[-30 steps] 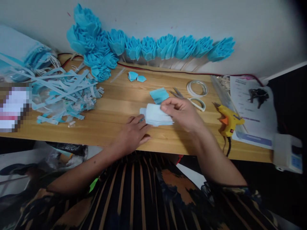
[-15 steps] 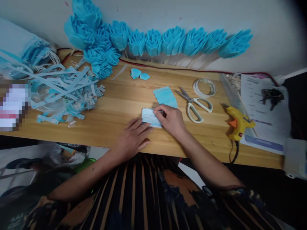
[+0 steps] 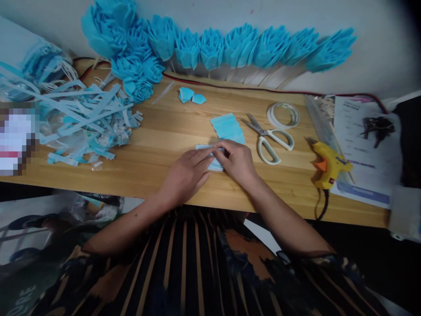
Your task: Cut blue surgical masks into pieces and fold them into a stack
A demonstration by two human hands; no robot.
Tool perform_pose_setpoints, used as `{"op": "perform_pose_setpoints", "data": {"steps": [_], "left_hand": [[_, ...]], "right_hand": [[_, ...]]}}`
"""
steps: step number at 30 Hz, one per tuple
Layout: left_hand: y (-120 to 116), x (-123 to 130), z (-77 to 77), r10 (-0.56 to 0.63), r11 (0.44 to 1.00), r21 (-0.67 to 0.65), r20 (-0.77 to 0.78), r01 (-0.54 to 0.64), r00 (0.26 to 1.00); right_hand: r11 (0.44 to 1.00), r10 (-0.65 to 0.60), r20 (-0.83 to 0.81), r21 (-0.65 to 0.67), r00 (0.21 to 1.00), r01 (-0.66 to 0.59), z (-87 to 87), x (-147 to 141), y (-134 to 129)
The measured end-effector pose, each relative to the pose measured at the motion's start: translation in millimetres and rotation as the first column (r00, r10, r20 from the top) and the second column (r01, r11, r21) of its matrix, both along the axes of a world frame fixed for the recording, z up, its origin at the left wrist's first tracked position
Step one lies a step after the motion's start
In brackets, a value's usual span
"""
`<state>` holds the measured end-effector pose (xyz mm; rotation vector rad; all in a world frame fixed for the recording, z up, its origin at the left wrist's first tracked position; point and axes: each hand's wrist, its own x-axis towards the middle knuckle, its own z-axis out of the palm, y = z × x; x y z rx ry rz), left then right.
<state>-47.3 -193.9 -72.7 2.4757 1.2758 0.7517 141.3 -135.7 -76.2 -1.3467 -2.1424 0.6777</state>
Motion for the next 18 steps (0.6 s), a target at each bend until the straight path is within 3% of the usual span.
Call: {"op": "perform_pose_setpoints", "data": {"steps": [9, 13, 16, 18], "left_hand": [[-26.8, -7.9, -7.9, -0.022, 0.999, 0.026, -0.123, 0.026, 0.992], [-25.9, -7.5, -7.9, -0.015, 0.999, 0.031, -0.135, 0.02, 0.991], [-24.9, -6.5, -7.6, -0.022, 1.0, 0.017, -0.147, 0.024, 0.989], [-24.8, -6.1, -7.7, -0.021, 1.0, 0.016, -0.147, 0.024, 0.989]], "right_hand": [[0.998, -0.025, 0.083, 0.055, 0.996, 0.021, -2.1, -2.9, 2.4], [0.989, -0.056, 0.14, 0.145, 0.989, 0.036, 9.2, 1.7, -2.4], [0.98, 0.032, 0.174, 0.19, 0.984, -0.065, 19.3, 6.1, -11.4], [0.973, 0.143, 0.206, 0.151, 0.968, -0.176, 20.9, 8.3, -17.0]]}}
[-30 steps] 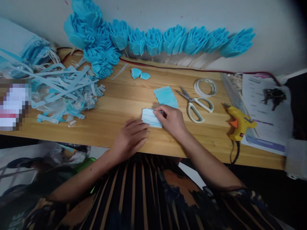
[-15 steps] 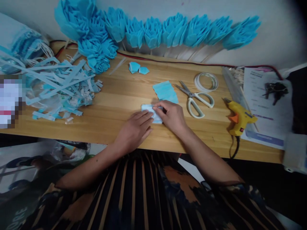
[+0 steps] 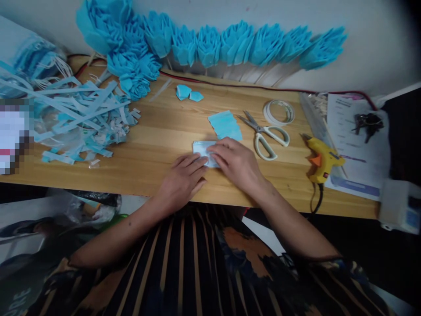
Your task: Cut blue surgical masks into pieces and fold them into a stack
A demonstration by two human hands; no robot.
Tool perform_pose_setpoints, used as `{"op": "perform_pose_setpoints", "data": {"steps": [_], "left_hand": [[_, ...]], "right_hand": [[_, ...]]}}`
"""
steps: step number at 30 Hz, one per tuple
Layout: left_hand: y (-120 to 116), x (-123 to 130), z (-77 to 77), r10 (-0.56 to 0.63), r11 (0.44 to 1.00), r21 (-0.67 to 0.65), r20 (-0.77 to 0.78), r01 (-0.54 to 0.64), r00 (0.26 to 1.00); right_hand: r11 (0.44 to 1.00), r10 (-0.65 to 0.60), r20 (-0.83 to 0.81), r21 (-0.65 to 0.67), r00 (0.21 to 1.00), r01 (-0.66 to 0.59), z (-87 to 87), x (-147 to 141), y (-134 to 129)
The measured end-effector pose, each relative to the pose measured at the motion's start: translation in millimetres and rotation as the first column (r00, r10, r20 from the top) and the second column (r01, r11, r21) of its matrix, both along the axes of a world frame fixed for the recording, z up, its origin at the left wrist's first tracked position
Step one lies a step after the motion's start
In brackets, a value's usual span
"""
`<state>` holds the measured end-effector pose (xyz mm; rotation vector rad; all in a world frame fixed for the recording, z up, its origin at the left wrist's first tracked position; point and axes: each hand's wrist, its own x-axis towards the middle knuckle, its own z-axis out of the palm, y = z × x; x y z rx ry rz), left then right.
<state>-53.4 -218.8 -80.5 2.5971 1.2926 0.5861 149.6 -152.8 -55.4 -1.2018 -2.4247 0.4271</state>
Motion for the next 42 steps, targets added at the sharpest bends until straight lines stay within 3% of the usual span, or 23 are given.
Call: {"op": "perform_pose_setpoints", "data": {"steps": [2, 6, 10, 13, 19, 24, 27, 30, 36, 39, 42], "left_hand": [[0.8, -0.1, -0.1, 0.005, 1.0, -0.003, 0.009, -0.005, 1.0], [11.0, -2.8, 3.4, 0.039, 0.999, -0.035, 0.063, -0.036, 0.997], [34.0, -3.7, 14.3, 0.181, 0.979, -0.112, 0.084, -0.171, 0.98], [48.5, 2.5, 18.4, 0.12, 0.984, -0.144, 0.077, -0.108, 0.99], [46.2, 11.1, -3.4, 0.015, 0.998, 0.058, 0.0, -0.015, 1.0], [42.9, 0.9, -18.6, -0.046, 0.997, 0.063, -0.066, 0.05, 0.997], [43.9, -1.8, -17.2, -0.081, 0.995, 0.05, -0.128, 0.088, 0.988], [43.2, -2.0, -14.0, -0.075, 0.994, 0.064, -0.159, 0.086, 0.984], [40.5, -1.5, -10.2, -0.074, 0.993, 0.081, -0.17, 0.089, 0.983], [42.3, 4.2, -6.6, -0.073, 0.995, 0.057, -0.179, 0.084, 0.981], [47.6, 9.4, 0.3, -0.088, 0.996, -0.027, -0.144, 0.085, 0.986]], "right_hand": [[0.997, 0.049, 0.034, -0.057, 0.998, -0.047, -2.5, 1.9, -3.8], [0.997, -0.007, 0.085, -0.077, 0.996, 0.013, -8.3, 4.1, -8.1], [0.998, -0.042, 0.144, -0.043, 0.989, 0.049, -7.5, 2.6, -10.9], [0.998, -0.05, 0.144, -0.04, 0.988, 0.056, -7.4, 1.8, -11.4], [0.995, -0.092, 0.09, -0.015, 0.992, 0.094, -12.8, 1.3, -16.2], [1.0, -0.02, 0.113, -0.016, 0.993, 0.021, -4.5, 12.4, -18.5], [0.998, 0.061, 0.129, -0.017, 0.99, -0.059, 6.8, 29.2, -7.1], [0.997, -0.047, 0.183, 0.075, 0.982, 0.034, 11.7, 40.5, 12.0], [0.992, -0.081, 0.23, 0.11, 0.97, 0.057, -0.6, 30.3, 46.1], [0.995, -0.1, 0.136, 0.028, 0.986, 0.097, -1.6, 25.4, 61.6], [0.967, -0.194, -0.156, -0.195, 0.969, 0.162, 5.5, 25.5, 77.9]]}}
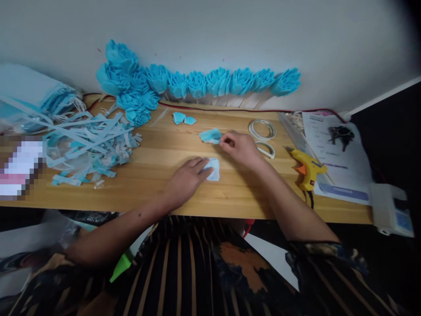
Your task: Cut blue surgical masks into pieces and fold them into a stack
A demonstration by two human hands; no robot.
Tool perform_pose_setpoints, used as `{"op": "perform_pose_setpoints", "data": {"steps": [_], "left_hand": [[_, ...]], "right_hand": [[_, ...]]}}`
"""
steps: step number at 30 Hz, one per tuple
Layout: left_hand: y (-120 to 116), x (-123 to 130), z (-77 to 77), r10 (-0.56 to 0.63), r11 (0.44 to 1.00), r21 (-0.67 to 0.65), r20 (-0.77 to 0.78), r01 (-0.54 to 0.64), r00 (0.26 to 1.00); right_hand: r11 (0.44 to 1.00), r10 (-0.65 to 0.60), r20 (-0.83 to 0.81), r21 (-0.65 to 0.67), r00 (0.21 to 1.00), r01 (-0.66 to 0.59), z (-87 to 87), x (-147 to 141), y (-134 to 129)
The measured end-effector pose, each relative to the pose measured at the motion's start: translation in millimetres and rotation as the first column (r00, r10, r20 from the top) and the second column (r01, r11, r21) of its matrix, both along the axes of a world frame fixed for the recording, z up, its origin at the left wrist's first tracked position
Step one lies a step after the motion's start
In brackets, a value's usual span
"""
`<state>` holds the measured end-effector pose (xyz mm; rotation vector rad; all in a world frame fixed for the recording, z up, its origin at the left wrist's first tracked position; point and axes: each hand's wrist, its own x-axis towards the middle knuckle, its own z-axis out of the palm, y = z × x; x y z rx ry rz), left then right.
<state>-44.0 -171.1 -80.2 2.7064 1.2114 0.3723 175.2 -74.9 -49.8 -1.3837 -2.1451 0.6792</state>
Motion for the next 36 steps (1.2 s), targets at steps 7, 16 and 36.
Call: {"op": "perform_pose_setpoints", "data": {"steps": [7, 16, 36], "left_hand": [[23.7, -4.1, 29.2, 0.262, 0.875, -0.481, 0.571, 0.058, 0.778], [66.8, 46.0, 44.1, 0.869, 0.447, -0.681, 0.485, 0.581, -0.1], [88.6, 17.6, 34.9, 0.83, 0.52, -0.647, 0.536, 0.558, -0.153]], "right_hand": [[0.911, -0.235, -0.733, -0.395, 0.638, -0.118, 31.7, -6.8, 7.9], [0.885, -0.316, -0.845, -0.426, 0.431, -0.188, 31.3, -22.5, -10.2], [0.674, 0.434, 0.008, 0.66, 0.901, -0.331, 16.5, 2.4, 16.8]]}}
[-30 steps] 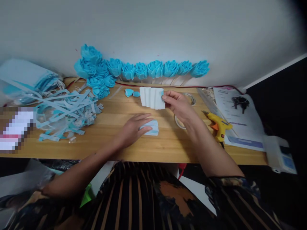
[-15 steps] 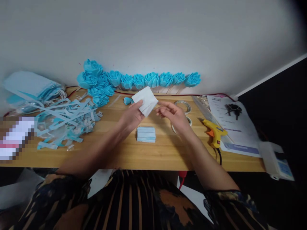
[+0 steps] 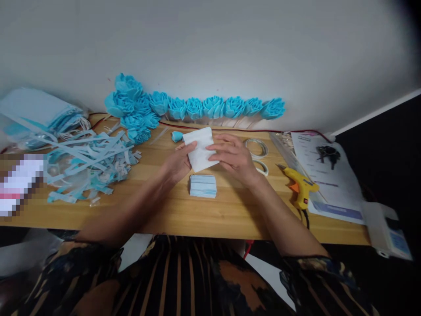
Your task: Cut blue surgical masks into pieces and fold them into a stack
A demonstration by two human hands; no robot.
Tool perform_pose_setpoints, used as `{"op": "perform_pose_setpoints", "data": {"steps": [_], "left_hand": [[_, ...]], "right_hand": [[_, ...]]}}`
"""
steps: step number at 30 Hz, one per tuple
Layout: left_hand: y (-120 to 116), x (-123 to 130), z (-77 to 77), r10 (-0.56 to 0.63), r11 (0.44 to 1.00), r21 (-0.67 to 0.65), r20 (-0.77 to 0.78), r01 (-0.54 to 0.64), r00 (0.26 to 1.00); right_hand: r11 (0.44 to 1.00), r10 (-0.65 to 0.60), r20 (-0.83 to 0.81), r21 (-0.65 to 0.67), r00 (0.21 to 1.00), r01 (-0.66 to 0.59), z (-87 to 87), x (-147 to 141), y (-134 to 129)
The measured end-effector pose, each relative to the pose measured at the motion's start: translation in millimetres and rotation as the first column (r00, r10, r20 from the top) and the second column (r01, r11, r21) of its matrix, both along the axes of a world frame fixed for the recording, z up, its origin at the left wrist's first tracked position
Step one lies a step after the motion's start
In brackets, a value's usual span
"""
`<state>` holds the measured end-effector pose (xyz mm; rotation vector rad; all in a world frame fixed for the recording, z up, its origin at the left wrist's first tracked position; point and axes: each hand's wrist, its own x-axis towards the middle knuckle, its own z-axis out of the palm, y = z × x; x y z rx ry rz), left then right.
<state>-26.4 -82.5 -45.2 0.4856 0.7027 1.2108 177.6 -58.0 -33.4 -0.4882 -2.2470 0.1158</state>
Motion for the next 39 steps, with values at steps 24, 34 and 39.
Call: {"op": "perform_pose_setpoints", "data": {"steps": [24, 34, 39], "left_hand": [[-17.4, 10.6, -4.9, -0.019, 0.995, 0.095, -0.175, 0.036, 0.984], [-21.2, 11.4, -8.0, -0.056, 0.992, 0.097, -0.215, 0.079, 0.975], [-21.5, 10.9, -7.6, -0.074, 0.991, 0.098, -0.216, 0.097, 0.974]], "right_hand": [[0.862, -0.415, -0.224, -0.409, 0.882, 0.301, -12.5, -12.4, -32.5], [0.75, -0.405, -0.357, -0.657, 0.842, 0.082, -20.1, -14.4, -32.5], [0.731, -0.447, -0.286, -0.663, 0.848, 0.162, -18.6, -13.7, -34.3]]}}
